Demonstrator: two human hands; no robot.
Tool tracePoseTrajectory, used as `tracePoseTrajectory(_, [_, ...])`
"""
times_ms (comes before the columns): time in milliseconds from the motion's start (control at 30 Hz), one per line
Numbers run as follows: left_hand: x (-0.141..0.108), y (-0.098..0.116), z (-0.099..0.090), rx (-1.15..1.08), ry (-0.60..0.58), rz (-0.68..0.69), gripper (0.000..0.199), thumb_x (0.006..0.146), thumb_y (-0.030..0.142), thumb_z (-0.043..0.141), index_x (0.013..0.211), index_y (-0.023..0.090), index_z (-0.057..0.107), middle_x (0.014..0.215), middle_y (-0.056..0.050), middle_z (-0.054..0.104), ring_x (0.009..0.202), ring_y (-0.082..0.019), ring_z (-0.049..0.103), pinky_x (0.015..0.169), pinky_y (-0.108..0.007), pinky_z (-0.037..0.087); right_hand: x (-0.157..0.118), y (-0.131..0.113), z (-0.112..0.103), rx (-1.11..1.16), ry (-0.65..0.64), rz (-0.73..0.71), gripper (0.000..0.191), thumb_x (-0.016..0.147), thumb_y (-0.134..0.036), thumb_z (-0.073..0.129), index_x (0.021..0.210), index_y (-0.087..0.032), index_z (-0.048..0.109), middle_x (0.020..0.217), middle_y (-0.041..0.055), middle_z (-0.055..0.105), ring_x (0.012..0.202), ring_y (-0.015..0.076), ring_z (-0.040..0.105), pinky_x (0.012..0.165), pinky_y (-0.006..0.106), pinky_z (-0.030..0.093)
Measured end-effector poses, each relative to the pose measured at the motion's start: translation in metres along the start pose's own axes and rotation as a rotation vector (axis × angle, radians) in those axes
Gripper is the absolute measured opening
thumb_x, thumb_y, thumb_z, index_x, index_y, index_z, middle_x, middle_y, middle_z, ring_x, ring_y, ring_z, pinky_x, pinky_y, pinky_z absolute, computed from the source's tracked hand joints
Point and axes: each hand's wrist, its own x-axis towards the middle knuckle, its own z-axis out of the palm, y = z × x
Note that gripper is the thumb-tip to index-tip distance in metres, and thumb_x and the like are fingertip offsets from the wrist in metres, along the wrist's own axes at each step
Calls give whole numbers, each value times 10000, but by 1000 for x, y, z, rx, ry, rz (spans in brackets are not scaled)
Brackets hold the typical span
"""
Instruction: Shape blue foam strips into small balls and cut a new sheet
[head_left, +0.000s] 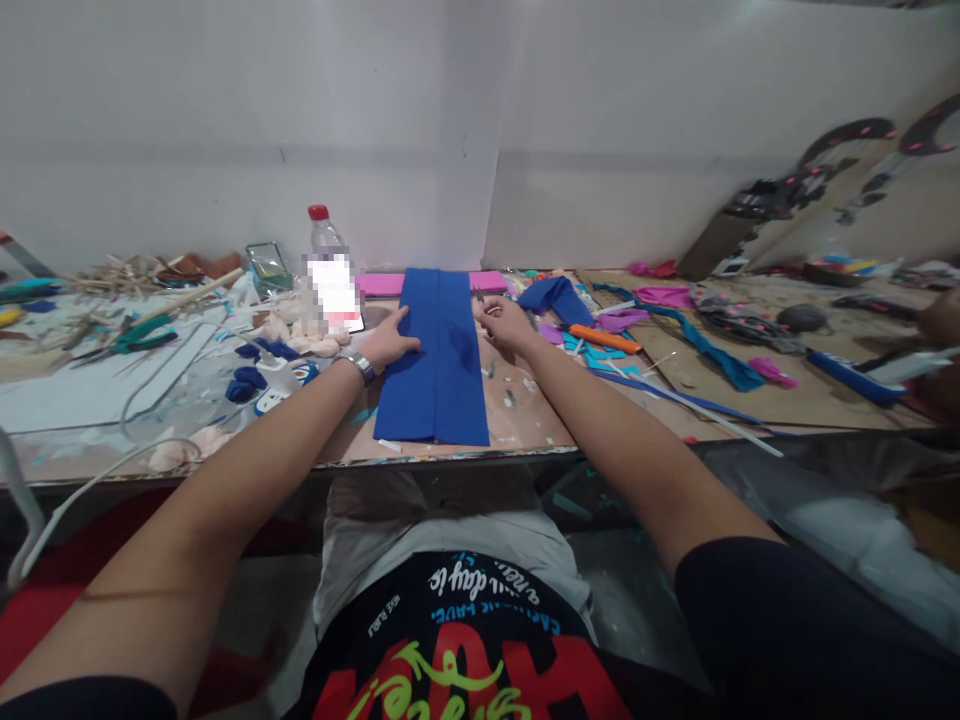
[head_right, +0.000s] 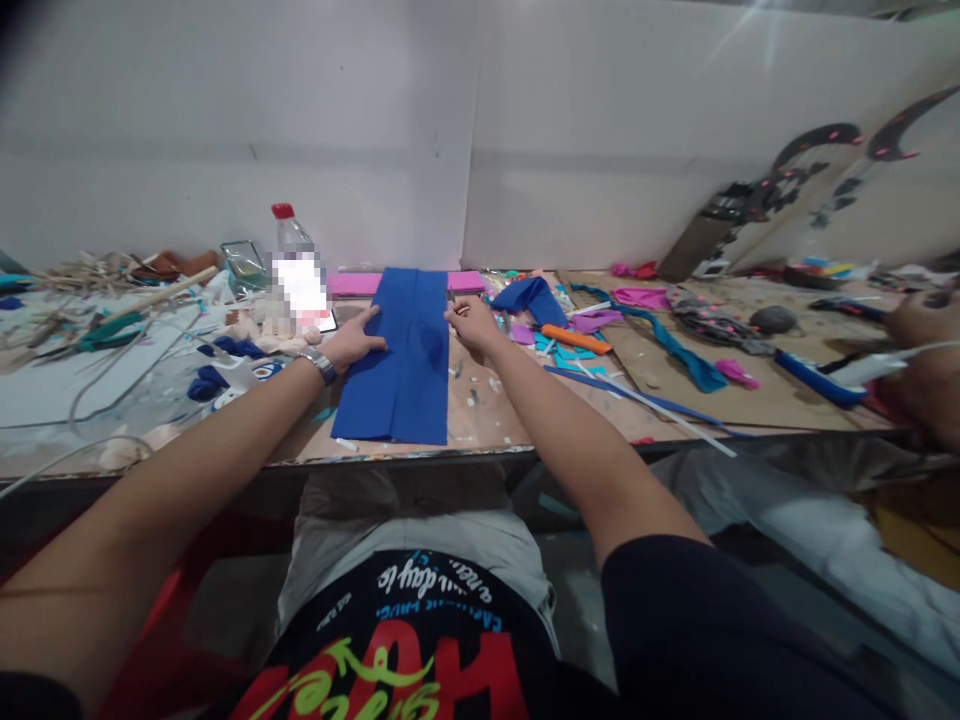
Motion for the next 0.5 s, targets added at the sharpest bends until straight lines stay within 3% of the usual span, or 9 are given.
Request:
tracePoseTrajectory(67, [-1,2,-2,142,-18,203,1062,650,75,711,1627,115,296,1650,-187,375,1514,-342,391,1276,-460,301,1,-1,-1,28,15,20,199,835,-317,696,888,-224,528,674,-41,580,595,128,529,595,229,456])
tracePoseTrajectory(133, [-3,6,-3,265,-73,438,1112,614,25,666,1642,117,251,1706,-159,257,1590,-327,227,1322,-443,160,1,-2,-3,49,33,41,232,836,-335,710,925,-225,527,686,-43,582,575,122,512,572,220,441])
tracePoseTrajectory(233, [-5,10,-3,383,-167,624,1108,631,-8,594,1658,175,224,1731,-99,200,1603,-299,187,1319,-432,176,1,-5,-6,74,59,60,226,868,-347,687,966,-220,529,724,-33,599,566,110,507,549,201,423])
tracePoseTrajectory(333, [-2,7,-3,448,-131,586,1060,662,-10,572,1651,213,264,1725,-71,232,1592,-295,232,1308,-428,230,1,-7,-8,89,85,79,222,890,-355,668,981,-217,521,737,-31,603,548,98,486,526,188,404])
tracePoseTrajectory(500, [9,-8,-7,302,111,307,954,625,13,681,1546,86,442,1625,-192,396,1539,-381,325,1318,-476,215,0,-9,-8,100,95,110,206,902,-338,661,987,-218,516,719,-39,589,514,93,461,479,175,361])
